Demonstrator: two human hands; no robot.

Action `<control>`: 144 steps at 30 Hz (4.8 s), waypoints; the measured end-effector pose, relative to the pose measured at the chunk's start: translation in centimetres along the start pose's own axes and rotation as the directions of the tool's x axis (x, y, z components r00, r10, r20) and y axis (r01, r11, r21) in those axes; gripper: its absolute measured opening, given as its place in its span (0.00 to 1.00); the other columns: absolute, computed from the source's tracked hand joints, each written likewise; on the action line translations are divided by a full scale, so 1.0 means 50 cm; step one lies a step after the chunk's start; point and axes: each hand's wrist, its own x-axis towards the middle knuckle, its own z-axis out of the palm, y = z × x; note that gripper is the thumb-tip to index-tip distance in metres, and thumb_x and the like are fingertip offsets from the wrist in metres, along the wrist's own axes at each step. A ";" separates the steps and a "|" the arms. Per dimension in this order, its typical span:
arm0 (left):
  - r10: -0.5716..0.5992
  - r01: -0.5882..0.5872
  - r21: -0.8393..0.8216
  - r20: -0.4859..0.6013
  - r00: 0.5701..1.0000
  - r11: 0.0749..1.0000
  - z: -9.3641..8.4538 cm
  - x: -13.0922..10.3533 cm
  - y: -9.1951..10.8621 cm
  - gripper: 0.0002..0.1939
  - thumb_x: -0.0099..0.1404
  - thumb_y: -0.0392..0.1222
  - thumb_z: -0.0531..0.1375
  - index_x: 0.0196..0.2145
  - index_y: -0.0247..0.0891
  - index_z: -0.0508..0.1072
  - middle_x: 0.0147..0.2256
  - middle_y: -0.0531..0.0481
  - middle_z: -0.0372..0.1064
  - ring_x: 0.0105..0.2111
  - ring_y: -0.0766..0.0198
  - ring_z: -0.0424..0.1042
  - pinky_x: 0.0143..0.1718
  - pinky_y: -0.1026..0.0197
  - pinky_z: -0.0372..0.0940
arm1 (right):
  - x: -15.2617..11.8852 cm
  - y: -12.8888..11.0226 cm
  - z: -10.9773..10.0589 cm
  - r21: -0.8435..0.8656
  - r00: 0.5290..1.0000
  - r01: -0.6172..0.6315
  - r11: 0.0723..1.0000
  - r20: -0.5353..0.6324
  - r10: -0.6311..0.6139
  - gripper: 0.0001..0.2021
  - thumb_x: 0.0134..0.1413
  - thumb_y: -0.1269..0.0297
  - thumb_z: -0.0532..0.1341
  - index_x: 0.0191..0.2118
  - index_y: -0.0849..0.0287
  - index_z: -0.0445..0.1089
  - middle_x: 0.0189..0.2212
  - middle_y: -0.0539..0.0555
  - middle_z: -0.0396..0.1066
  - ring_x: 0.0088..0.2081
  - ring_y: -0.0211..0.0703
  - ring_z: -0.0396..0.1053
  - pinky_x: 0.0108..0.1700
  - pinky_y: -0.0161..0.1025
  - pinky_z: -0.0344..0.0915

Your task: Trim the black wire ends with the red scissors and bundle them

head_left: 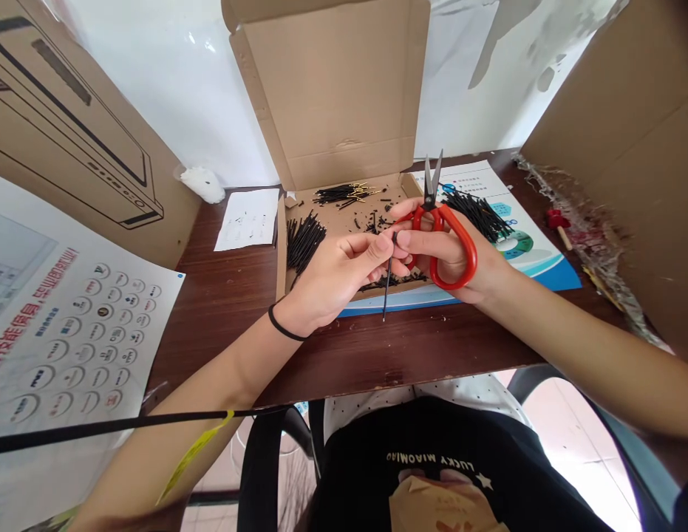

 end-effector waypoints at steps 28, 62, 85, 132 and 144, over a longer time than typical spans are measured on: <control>-0.020 0.020 0.050 0.000 1.000 0.999 -0.005 0.004 0.004 0.19 0.57 0.57 0.67 0.30 0.35 0.77 0.26 0.49 0.73 0.26 0.70 0.65 0.29 0.64 0.61 | 0.003 0.002 -0.006 -0.033 0.998 0.058 0.998 -0.005 -0.058 0.23 0.44 0.55 0.71 0.46 0.52 0.67 0.30 0.47 0.71 0.29 0.40 0.71 0.31 0.40 0.69; 0.151 -0.158 0.011 -0.359 0.921 0.987 -0.009 0.022 0.007 0.12 0.63 0.50 0.64 0.30 0.39 0.75 0.26 0.53 0.68 0.23 0.74 0.61 0.24 0.68 0.57 | 0.035 0.021 -0.047 -0.637 0.985 0.034 0.770 -0.111 -0.135 0.25 0.39 0.61 0.71 0.45 0.54 0.64 0.31 0.51 0.74 0.36 0.45 0.72 0.45 0.47 0.65; 0.180 -0.155 0.107 -0.290 0.940 0.982 -0.009 0.015 0.003 0.16 0.56 0.54 0.68 0.30 0.37 0.79 0.24 0.53 0.69 0.21 0.75 0.59 0.21 0.67 0.53 | 0.020 0.017 -0.027 -0.529 0.986 0.113 0.841 -0.047 -0.162 0.16 0.46 0.50 0.69 0.34 0.59 0.74 0.22 0.48 0.69 0.27 0.40 0.69 0.32 0.38 0.64; 0.178 -0.170 0.054 -0.270 0.946 0.984 -0.007 0.003 0.005 0.15 0.56 0.53 0.69 0.35 0.40 0.81 0.35 0.49 0.76 0.33 0.67 0.72 0.37 0.63 0.68 | -0.020 0.010 0.025 0.096 0.989 -0.124 0.988 0.091 0.115 0.14 0.47 0.58 0.71 0.31 0.57 0.67 0.16 0.42 0.68 0.13 0.30 0.63 0.15 0.29 0.61; 0.175 -0.166 0.055 -0.233 0.957 0.985 -0.004 0.002 0.009 0.12 0.59 0.51 0.67 0.35 0.41 0.80 0.35 0.49 0.74 0.32 0.67 0.70 0.35 0.62 0.69 | -0.013 0.016 0.026 0.073 0.993 -0.105 0.992 0.064 0.101 0.16 0.45 0.54 0.72 0.31 0.57 0.68 0.17 0.43 0.68 0.14 0.29 0.62 0.17 0.29 0.61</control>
